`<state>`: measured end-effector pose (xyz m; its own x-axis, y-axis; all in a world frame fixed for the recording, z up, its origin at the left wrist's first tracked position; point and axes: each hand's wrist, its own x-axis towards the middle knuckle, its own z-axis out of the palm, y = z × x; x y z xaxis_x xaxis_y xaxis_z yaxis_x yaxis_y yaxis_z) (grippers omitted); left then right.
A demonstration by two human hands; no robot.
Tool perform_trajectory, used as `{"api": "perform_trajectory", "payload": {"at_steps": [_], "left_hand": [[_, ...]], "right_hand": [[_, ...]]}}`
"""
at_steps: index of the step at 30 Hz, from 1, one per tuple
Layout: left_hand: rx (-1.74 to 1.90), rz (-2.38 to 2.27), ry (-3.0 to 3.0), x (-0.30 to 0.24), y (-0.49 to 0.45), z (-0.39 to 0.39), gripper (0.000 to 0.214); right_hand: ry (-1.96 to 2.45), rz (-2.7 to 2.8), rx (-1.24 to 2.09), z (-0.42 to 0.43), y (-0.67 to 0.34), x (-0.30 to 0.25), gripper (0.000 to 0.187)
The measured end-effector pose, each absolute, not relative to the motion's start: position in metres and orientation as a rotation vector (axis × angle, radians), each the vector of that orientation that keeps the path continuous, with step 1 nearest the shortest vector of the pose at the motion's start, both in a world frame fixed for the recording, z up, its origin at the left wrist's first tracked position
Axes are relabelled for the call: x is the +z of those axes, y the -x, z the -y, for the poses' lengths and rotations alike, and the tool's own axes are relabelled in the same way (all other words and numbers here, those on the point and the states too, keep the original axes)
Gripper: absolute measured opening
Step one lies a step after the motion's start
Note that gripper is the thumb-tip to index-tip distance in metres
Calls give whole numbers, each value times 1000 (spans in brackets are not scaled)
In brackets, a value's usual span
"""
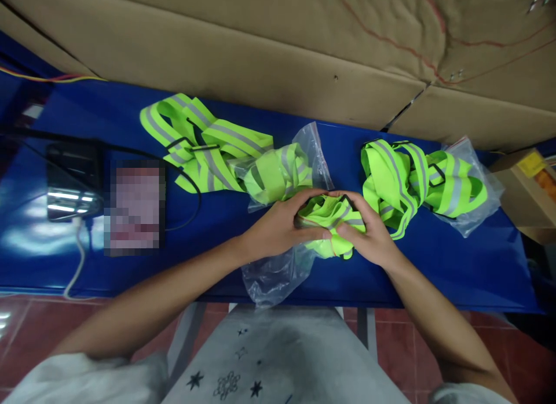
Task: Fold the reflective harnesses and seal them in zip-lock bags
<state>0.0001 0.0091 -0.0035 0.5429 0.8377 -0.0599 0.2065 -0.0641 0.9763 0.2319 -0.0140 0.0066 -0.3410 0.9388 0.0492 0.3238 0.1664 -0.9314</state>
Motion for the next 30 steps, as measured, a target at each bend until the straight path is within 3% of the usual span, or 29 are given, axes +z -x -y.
{"api": "perform_trajectory", "payload": {"at_steps": [5,12,16,21,30], "left_hand": [[454,-824,-1298,14,10,-15,101],[245,-872,-1413,34,27,-18,63],[110,-956,-1559,35,32,-18,64],[274,-916,-1471,27,30,-19,56],[468,-971,-1536,18,20,-17,65]], "right_hand": [[1286,1666,1038,15,-230,9,36],[1232,1716,993,15,-237,12,38],[1244,1720,1001,14,-240,17,38],[1211,1808,1139,13,-242,21,39],[1353,1767,1123,11,-240,16,38]]}}
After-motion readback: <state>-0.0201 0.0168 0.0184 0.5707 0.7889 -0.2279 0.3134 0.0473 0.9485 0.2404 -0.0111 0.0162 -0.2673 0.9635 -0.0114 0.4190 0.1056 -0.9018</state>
